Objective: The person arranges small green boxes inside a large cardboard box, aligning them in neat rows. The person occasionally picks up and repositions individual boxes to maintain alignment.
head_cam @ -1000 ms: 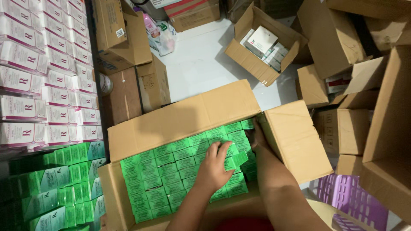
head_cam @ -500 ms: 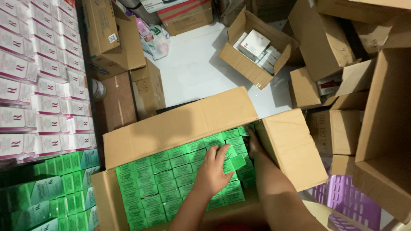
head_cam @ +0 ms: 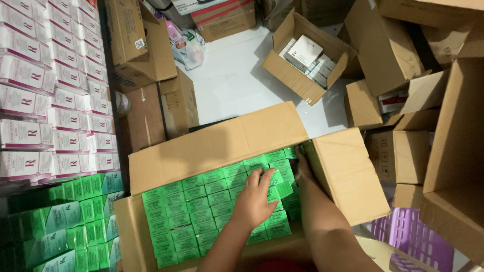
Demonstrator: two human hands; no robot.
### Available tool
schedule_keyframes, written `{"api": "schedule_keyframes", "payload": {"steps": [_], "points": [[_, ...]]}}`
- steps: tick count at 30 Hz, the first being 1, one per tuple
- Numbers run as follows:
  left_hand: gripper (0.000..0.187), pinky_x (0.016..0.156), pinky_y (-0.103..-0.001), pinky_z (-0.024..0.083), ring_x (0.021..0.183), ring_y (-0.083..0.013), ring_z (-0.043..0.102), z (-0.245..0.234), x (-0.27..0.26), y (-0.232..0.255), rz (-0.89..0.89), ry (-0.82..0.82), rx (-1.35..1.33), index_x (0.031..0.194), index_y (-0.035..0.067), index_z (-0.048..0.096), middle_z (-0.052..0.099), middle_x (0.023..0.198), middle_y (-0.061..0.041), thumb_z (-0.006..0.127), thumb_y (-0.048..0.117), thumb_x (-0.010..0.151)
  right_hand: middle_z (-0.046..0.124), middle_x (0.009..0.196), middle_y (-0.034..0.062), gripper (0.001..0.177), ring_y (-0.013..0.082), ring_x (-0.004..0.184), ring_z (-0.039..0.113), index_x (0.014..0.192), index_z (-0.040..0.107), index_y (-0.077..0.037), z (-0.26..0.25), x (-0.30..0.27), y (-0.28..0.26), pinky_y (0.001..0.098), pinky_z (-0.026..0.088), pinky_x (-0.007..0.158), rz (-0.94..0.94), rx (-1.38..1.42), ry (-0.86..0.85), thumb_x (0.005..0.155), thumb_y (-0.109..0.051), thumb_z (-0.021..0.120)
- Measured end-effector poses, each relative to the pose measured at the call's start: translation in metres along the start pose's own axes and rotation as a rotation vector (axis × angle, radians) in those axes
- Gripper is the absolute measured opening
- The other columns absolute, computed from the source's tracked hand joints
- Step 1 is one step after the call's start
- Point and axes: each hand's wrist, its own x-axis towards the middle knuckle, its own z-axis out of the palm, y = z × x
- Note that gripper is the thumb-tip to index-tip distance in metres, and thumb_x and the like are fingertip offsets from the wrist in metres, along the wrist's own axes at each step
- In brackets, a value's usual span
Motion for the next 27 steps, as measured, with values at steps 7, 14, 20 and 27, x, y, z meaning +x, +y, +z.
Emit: {"api": "schedule_keyframes", "payload": {"steps": [7,14,20,27], "points": [[0.088,0.099,-0.049,0.05,0.131,-0.0415,0.046,0.0,0.003,0.001,0.02,0.028,-0.007,0.148,0.015,0.041,0.043,0.14,-0.019,0.087,0.018,0.073,0.072,0.111,0.013,0.067,0.0307,0.099,0.067,0.127,0.067,-0.016,0.001,-0.01,-0.003,0.0488,0.057,0.086,0.011,-0.075,0.001,0.083,-0.066,0.068],[0.086,0.1,-0.048,0.05,0.131,-0.0419,0.046,0.001,0.003,-0.004,0.046,0.032,-0.029,0.148,0.014,0.042,0.044,0.14,-0.02,0.086,0.019,0.074,0.072,0.117,0.0136,0.075,0.03,0.107,0.067,0.137,0.062,-0.018,0.001,-0.019,0.006,0.0501,0.057,0.09,-0.028,-0.154,0.075,0.084,-0.07,0.063],[0.088,0.097,-0.048,0.051,0.132,-0.0418,0.046,0.0,0.01,-0.002,-0.044,-0.035,-0.045,0.148,0.015,0.041,0.043,0.141,-0.019,0.086,0.02,0.073,0.071,0.125,0.0146,0.081,0.0299,0.109,0.067,0.137,0.063,-0.015,-0.005,-0.012,0.001,0.0486,0.055,0.094,0.032,-0.274,0.047,0.083,-0.075,0.058],[0.087,0.1,-0.048,0.051,0.128,-0.0425,0.049,-0.001,0.013,-0.007,0.035,0.035,-0.067,0.148,0.014,0.042,0.045,0.138,-0.02,0.086,0.02,0.074,0.068,0.133,0.0156,0.095,0.0305,0.114,0.067,0.142,0.059,-0.01,-0.011,0.003,0.005,0.0499,0.053,0.099,0.115,-0.32,-0.016,0.086,-0.084,0.041]]}}
